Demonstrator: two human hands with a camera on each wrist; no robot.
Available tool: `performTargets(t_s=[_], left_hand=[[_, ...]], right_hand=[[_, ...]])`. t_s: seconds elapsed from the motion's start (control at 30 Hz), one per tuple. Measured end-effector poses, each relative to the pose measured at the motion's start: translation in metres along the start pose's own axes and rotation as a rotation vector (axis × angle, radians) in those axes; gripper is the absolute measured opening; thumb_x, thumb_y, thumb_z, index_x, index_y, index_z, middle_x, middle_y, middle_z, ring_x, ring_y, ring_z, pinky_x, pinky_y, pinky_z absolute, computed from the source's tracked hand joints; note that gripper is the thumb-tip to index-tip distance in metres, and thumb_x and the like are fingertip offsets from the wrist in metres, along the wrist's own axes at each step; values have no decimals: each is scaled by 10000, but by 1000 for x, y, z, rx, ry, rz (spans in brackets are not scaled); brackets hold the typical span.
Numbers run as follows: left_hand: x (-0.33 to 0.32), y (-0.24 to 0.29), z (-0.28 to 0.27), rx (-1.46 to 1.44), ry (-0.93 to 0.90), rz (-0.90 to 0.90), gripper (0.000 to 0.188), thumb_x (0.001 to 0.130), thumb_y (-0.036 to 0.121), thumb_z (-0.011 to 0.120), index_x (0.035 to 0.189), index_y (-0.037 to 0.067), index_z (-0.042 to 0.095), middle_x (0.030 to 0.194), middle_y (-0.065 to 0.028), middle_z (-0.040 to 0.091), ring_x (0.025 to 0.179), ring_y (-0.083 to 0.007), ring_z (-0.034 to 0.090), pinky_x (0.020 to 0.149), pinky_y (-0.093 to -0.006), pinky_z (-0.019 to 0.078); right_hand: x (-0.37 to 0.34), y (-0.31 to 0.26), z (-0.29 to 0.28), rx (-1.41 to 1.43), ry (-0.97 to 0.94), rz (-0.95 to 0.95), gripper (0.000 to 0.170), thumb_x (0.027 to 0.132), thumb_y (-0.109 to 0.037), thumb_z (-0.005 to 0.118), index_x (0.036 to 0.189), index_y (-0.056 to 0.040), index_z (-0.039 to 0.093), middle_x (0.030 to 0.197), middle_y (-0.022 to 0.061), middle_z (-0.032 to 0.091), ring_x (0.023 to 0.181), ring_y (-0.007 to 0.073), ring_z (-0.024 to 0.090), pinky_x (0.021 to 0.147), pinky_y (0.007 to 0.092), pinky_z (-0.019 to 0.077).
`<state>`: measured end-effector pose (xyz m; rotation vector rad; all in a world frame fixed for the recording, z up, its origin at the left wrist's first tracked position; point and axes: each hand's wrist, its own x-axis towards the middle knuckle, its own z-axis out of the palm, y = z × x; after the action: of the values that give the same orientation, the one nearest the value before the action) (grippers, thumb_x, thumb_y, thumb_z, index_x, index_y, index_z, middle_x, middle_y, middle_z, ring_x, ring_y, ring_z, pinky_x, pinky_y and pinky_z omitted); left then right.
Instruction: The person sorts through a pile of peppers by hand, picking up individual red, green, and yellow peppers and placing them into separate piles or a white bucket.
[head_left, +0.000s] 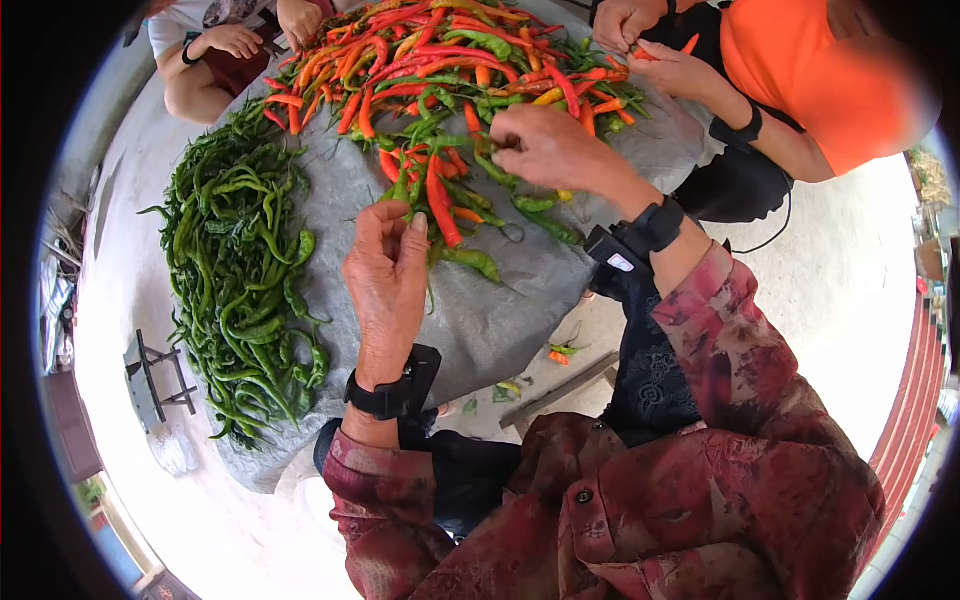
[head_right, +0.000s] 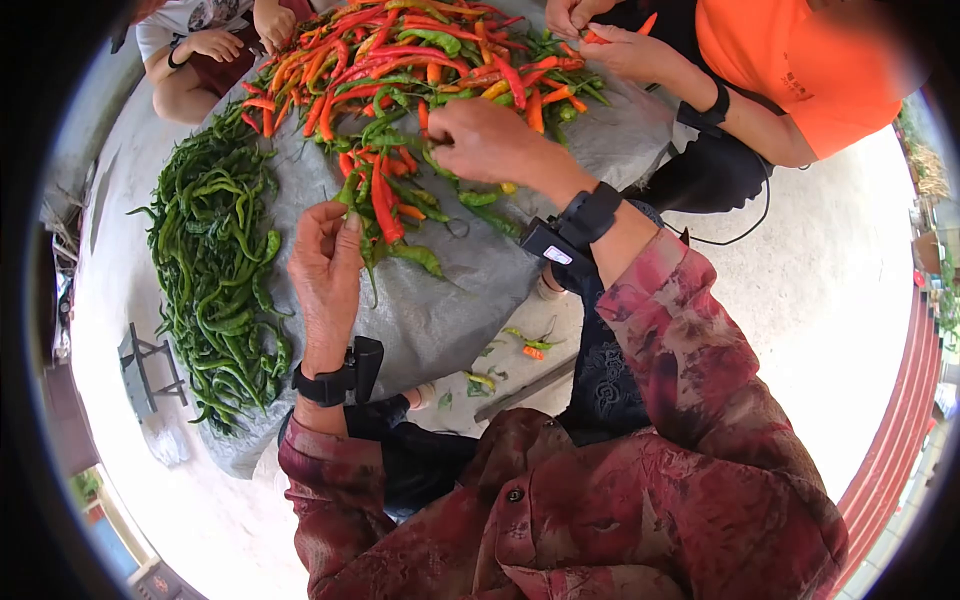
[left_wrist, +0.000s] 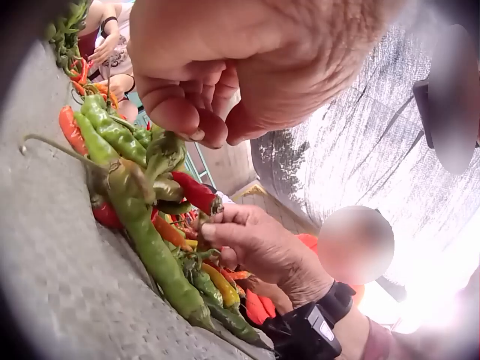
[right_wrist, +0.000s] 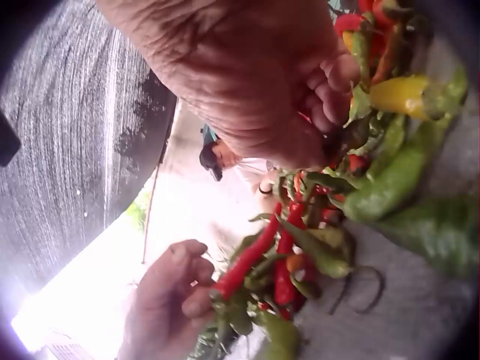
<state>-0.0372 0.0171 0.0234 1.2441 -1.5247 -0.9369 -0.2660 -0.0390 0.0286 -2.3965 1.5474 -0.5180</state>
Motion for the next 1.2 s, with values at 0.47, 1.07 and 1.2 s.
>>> performTargets(t_s=[0.47, 1.07, 1.2], left_hand=[[-1, -1, 7, -28, -142, 138, 218, 838, 99, 650, 1002, 5, 542, 789, -74, 657, 591, -67, 539, 527, -232, 445], [-3, 5, 12, -479, -54, -142, 180, 890, 76, 577, 1000, -1, 457, 754, 3, 513, 659, -54, 508, 587, -208, 435], [-5, 6, 12, -595, -52, -212, 197, 898, 80, 565, 1026, -6, 441, 768, -9, 531, 679, -80, 548, 595, -225, 455]], right_hand=[[0, -56, 1, 1079, -167, 104, 246, 885, -243, 600, 937, -8, 548, 770, 28, 596, 605, 69, 571, 507, 210, 476], [169, -30, 62, -78, -180, -148, 585, 732, -225, 655, 1244, -11, 471, 1159, 174, 494, 1056, 343, 512, 878, 438, 418], [181, -31, 78, -164, -157, -166, 814, 696, -205, 684, 1394, -80, 284, 1260, 160, 436, 1056, 347, 525, 821, 454, 447]])
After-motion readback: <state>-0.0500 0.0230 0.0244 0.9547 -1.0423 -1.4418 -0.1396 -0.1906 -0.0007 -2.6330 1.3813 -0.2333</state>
